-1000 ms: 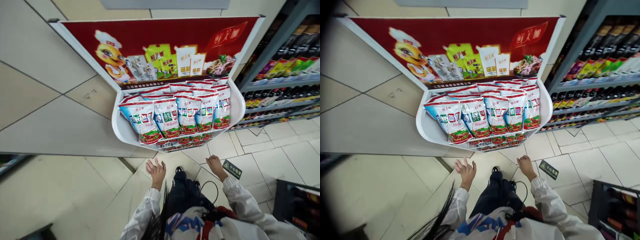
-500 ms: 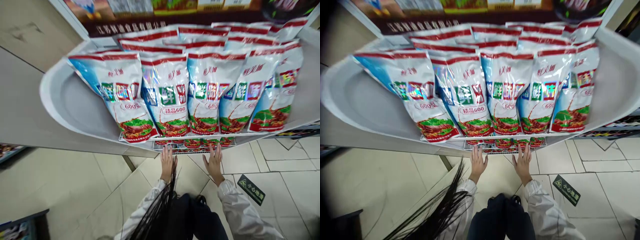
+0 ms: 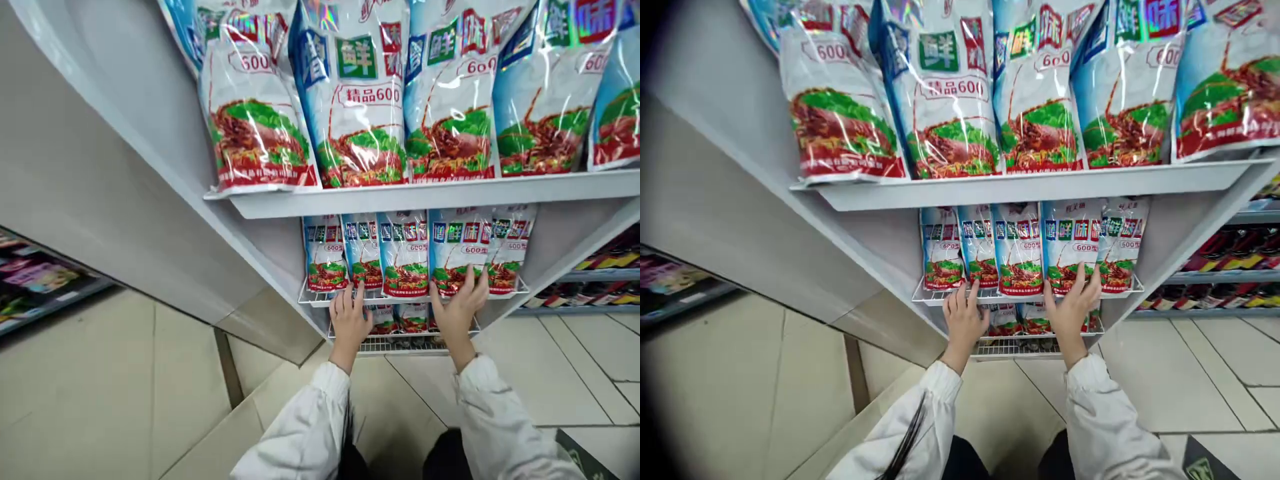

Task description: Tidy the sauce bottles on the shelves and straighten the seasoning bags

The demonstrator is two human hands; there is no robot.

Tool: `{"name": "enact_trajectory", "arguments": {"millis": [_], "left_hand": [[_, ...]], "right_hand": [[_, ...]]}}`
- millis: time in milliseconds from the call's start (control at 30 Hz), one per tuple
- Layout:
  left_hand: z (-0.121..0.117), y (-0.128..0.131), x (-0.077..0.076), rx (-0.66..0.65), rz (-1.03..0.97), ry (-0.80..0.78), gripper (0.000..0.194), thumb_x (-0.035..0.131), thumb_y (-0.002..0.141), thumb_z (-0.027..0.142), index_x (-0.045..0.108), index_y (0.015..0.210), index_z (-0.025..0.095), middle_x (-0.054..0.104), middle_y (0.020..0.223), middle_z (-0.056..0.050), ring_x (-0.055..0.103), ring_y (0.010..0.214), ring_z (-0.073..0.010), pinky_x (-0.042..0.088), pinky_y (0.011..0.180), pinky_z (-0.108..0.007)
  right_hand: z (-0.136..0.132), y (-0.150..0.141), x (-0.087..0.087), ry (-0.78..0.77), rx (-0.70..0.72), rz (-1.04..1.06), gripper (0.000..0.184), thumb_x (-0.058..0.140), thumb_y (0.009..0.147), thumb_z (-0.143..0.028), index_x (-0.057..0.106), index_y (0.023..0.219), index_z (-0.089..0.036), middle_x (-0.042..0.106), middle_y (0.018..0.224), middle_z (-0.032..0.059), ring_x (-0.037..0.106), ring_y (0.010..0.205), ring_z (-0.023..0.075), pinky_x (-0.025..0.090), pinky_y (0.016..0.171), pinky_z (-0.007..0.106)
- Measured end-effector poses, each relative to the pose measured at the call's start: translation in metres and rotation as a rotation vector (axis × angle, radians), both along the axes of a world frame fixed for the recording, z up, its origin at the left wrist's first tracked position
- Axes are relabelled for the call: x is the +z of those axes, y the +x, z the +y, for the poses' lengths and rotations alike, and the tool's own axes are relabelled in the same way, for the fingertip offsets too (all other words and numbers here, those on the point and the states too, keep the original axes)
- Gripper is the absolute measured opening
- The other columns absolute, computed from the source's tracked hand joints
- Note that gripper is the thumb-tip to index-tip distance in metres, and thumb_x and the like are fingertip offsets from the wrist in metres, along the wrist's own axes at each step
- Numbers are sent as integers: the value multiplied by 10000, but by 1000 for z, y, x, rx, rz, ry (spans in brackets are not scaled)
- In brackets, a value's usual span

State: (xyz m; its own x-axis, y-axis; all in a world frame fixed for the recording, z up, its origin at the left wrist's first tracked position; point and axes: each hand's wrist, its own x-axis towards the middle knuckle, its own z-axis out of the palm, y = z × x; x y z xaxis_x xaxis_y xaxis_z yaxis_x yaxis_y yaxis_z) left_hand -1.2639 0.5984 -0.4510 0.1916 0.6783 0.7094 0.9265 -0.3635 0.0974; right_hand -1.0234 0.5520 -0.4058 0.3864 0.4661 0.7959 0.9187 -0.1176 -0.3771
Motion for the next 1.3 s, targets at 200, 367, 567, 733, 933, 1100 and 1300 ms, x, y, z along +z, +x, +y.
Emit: {"name": "enact_trajectory", "arguments": {"millis": [200, 367, 567, 733, 933, 1100, 1300], "left_hand": [[4, 2, -4, -55, -49, 40, 680, 617, 769, 198, 589, 1447, 181, 594, 1418, -160, 543, 1263, -362, 333, 1162, -528], [-2, -8, 10, -137, -16, -106, 736, 613, 741, 174, 553, 1474, 193, 571, 1454, -136, 504, 1327, -335, 318, 1190, -504], [-4, -9, 13, -142, -23, -156, 731, 618, 745, 182, 545, 1472, 193, 568, 1447, -138, 492, 1338, -334, 312, 1200, -504], [-2, -6, 10, -104, 13, -202, 638, 642, 768, 251, 599, 1393, 130, 564, 1439, -201, 471, 1355, -383, 296, 1207, -547], [-10, -12, 20, -195, -8, -172, 677, 622, 803, 250, 505, 1467, 183, 540, 1468, -144, 465, 1364, -319, 295, 1212, -504], [-9, -9, 43, -162, -146, -121, 415, 479, 984, 353, 619, 1319, 151, 520, 1470, -175, 479, 1344, -319, 364, 1158, -473], [34, 12, 106, 103, -444, -312, 449, 547, 954, 441, 655, 1228, 102, 613, 1239, -212, 552, 1226, -365, 425, 1071, -482]], "right_hand": [[7, 3, -4, 109, -44, -65, 780, 625, 922, -547, 389, 1557, -158, 335, 1544, 252, 362, 1408, 405, 349, 1119, 633], [-2, 1, 8, 32, -15, -2, 755, 597, 928, -540, 421, 1539, -134, 334, 1554, 267, 364, 1409, 422, 359, 1101, 657], [-5, -77, 33, -27, 115, 8, 810, 530, 959, -504, 287, 1593, -63, 105, 1655, 278, 88, 1537, 439, 250, 1157, 700], [35, -148, 66, -191, 459, -91, 600, 541, 961, -336, 467, 1503, -89, 370, 1586, 184, 309, 1461, 295, 323, 1202, 440], [30, -102, 72, -143, 90, 28, 755, 623, 905, -492, 423, 1511, -90, 341, 1560, 256, 259, 1437, 384, 278, 1147, 575], [5, -74, 44, -293, 4, -73, 793, 568, 908, -594, 409, 1523, -120, 496, 1322, 243, 410, 1223, 387, 296, 1044, 578], [4, -86, 43, -330, -55, -63, 866, 632, 852, -611, 415, 1527, -114, 508, 1178, 192, 415, 1090, 352, 308, 1018, 515]]}}
